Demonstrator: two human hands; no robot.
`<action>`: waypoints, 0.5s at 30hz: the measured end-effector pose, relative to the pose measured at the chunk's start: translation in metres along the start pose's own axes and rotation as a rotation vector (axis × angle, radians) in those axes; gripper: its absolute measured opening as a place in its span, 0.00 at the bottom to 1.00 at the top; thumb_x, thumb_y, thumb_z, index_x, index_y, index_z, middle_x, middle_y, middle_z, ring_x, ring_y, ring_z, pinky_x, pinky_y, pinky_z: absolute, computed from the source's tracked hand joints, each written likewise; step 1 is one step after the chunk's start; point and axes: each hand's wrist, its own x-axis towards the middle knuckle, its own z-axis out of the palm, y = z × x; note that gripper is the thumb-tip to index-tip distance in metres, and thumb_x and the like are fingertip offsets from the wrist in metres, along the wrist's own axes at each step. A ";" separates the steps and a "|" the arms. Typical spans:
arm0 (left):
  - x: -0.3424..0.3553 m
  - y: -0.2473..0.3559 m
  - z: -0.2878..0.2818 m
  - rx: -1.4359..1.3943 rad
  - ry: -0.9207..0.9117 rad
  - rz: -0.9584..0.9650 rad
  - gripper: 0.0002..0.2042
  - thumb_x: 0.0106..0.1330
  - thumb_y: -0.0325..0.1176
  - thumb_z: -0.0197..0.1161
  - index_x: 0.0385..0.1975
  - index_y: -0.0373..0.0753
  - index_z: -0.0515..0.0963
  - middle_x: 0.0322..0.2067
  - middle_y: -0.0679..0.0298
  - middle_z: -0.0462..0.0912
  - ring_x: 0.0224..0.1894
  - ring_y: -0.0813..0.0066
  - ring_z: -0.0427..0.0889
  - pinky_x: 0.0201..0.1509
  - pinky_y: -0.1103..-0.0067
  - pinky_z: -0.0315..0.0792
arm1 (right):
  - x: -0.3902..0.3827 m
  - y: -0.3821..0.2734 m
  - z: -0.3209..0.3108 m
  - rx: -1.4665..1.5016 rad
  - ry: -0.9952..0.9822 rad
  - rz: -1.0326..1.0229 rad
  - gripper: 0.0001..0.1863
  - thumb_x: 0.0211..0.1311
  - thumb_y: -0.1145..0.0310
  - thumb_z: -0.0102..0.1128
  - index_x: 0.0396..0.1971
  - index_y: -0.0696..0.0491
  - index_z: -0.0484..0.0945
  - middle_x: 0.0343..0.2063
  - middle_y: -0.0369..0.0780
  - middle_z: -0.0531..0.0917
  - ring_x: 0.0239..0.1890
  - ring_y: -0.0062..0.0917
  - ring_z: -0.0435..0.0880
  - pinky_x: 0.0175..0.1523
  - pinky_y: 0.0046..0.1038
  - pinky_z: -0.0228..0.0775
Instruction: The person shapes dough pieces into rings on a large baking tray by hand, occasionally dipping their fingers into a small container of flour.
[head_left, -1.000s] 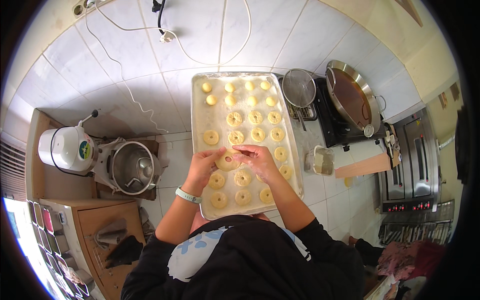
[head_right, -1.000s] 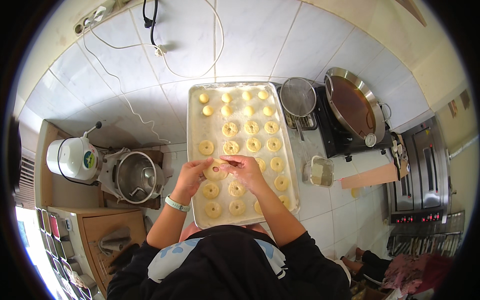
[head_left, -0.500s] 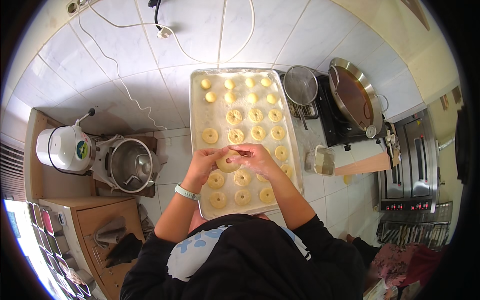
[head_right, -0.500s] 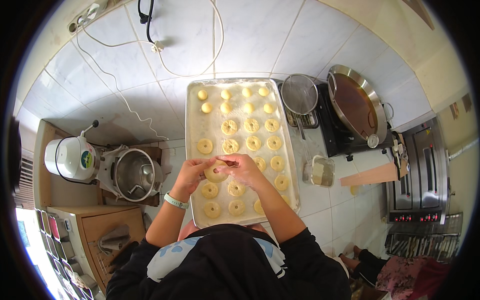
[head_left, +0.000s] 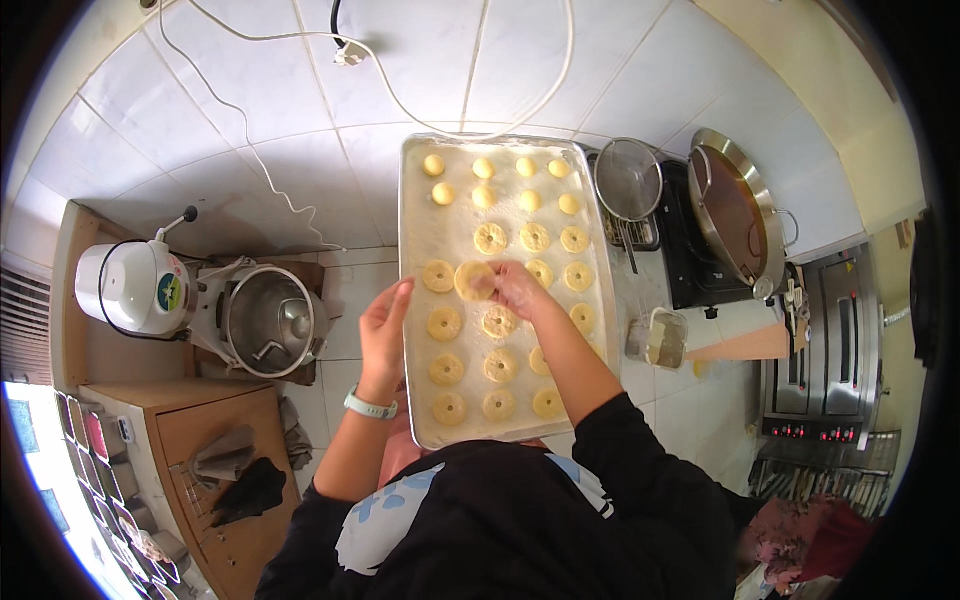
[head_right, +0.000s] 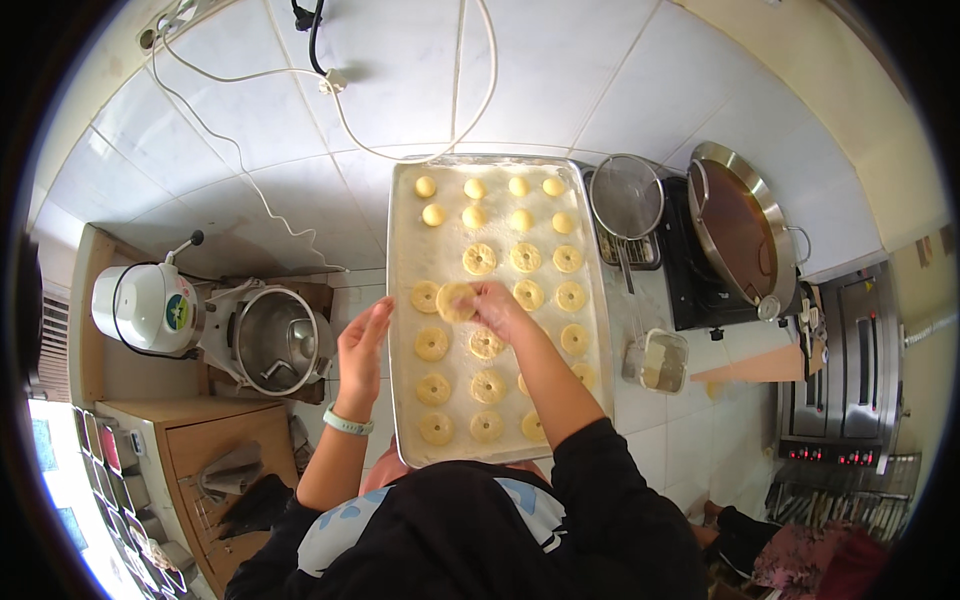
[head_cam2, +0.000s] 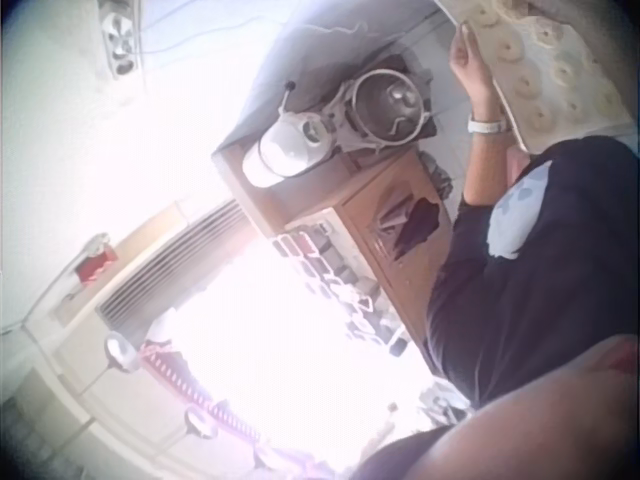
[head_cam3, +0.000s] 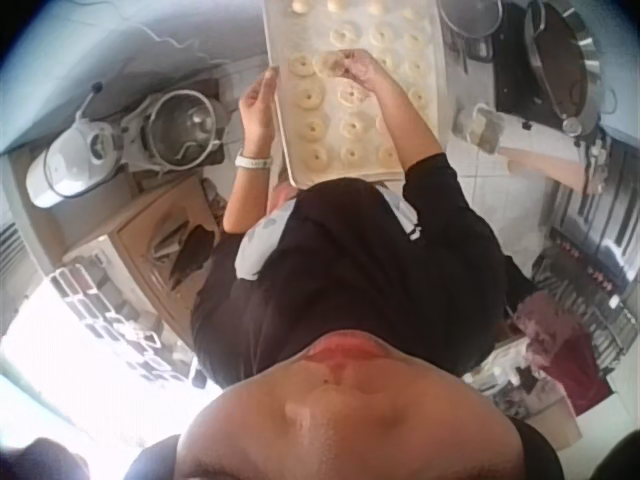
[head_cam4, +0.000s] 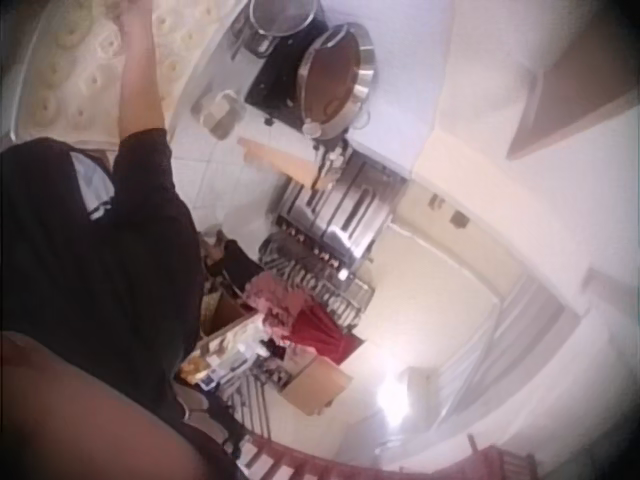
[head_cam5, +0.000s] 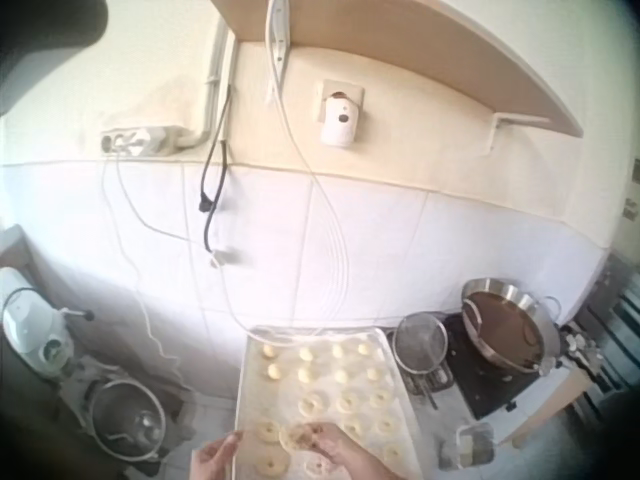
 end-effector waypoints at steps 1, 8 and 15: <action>0.003 -0.006 -0.017 -0.049 0.067 0.011 0.17 0.65 0.40 0.56 0.44 0.30 0.75 0.42 0.60 0.79 0.48 0.72 0.75 0.56 0.76 0.64 | 0.021 -0.005 -0.001 -0.001 -0.007 0.002 0.15 0.52 0.75 0.61 0.41 0.58 0.77 0.35 0.35 0.80 0.35 0.18 0.79 0.40 0.21 0.74; -0.003 -0.026 -0.088 -0.163 0.285 -0.089 0.16 0.65 0.39 0.56 0.43 0.30 0.74 0.43 0.57 0.78 0.51 0.68 0.74 0.60 0.73 0.63 | 0.133 -0.028 0.029 -0.617 0.061 -0.184 0.14 0.48 0.75 0.59 0.38 0.58 0.78 0.27 0.39 0.80 0.26 0.21 0.78 0.30 0.22 0.68; 0.005 -0.032 -0.103 -0.195 0.308 -0.092 0.15 0.65 0.37 0.55 0.42 0.29 0.74 0.42 0.57 0.78 0.49 0.67 0.75 0.59 0.73 0.64 | 0.124 -0.024 0.006 -0.897 0.379 -0.837 0.18 0.45 0.79 0.60 0.41 0.59 0.76 0.31 0.47 0.81 0.32 0.35 0.81 0.39 0.26 0.72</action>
